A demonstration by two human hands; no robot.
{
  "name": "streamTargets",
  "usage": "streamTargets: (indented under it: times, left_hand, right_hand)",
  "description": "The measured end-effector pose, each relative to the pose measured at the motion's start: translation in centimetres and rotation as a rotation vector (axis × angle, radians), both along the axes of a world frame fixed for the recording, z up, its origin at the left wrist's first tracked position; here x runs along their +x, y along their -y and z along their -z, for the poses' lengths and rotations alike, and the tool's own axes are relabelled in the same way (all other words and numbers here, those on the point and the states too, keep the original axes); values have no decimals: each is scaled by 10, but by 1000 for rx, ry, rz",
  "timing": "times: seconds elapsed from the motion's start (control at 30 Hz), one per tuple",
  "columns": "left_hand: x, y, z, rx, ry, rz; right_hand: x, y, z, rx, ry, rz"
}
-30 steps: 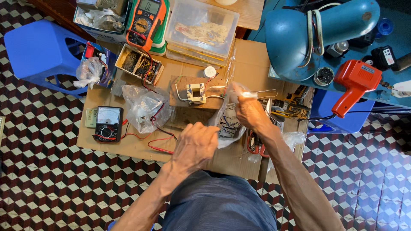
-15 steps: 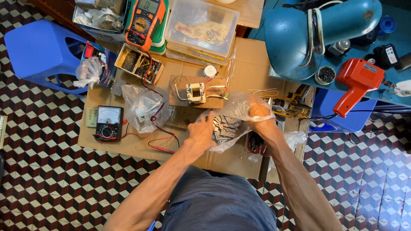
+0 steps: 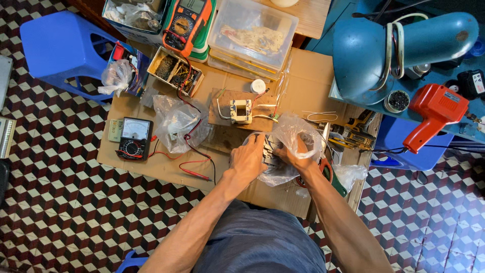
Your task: The person assembles a small electrical component by hand, connecting wires and attaching metal plates to a transformer-like core. They handle multiple small parts, including wires, a plastic bag, and metal plates, and place them on a cluttered workbench.
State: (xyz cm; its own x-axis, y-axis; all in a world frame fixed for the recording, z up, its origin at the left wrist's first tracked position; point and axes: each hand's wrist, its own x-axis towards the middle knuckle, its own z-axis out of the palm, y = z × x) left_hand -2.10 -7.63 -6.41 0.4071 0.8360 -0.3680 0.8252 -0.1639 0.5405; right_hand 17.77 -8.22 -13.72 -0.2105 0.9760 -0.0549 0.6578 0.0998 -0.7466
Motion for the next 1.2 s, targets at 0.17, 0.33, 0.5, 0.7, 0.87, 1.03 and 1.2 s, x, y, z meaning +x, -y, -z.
streamTargets:
  times: [0.17, 0.33, 0.5, 0.7, 0.87, 1.03, 1.2]
  left_hand:
    - [-1, -2, 2, -30, -8, -5]
    - [-3, 3, 10, -36, -23, 4]
    - [0, 8, 11, -49, -21, 4]
    - [-4, 5, 6, -76, -20, -1]
    - [-5, 7, 8, -72, -11, -21]
    - [-12, 17, 10, -54, 13, -37]
    - [-20, 18, 7, -92, 4, -62]
  right_hand:
    - [-3, 11, -2, -21, 20, -23]
    - [-8, 6, 1, -28, -22, 27]
    - [-21, 3, 2, 19, -20, 224]
    - [-27, 6, 3, 66, 24, 346]
    - [-40, 26, 1, 71, -133, 415]
    - [-57, 25, -7, -89, -218, 579]
    - [-66, 28, -4, -293, -447, 655]
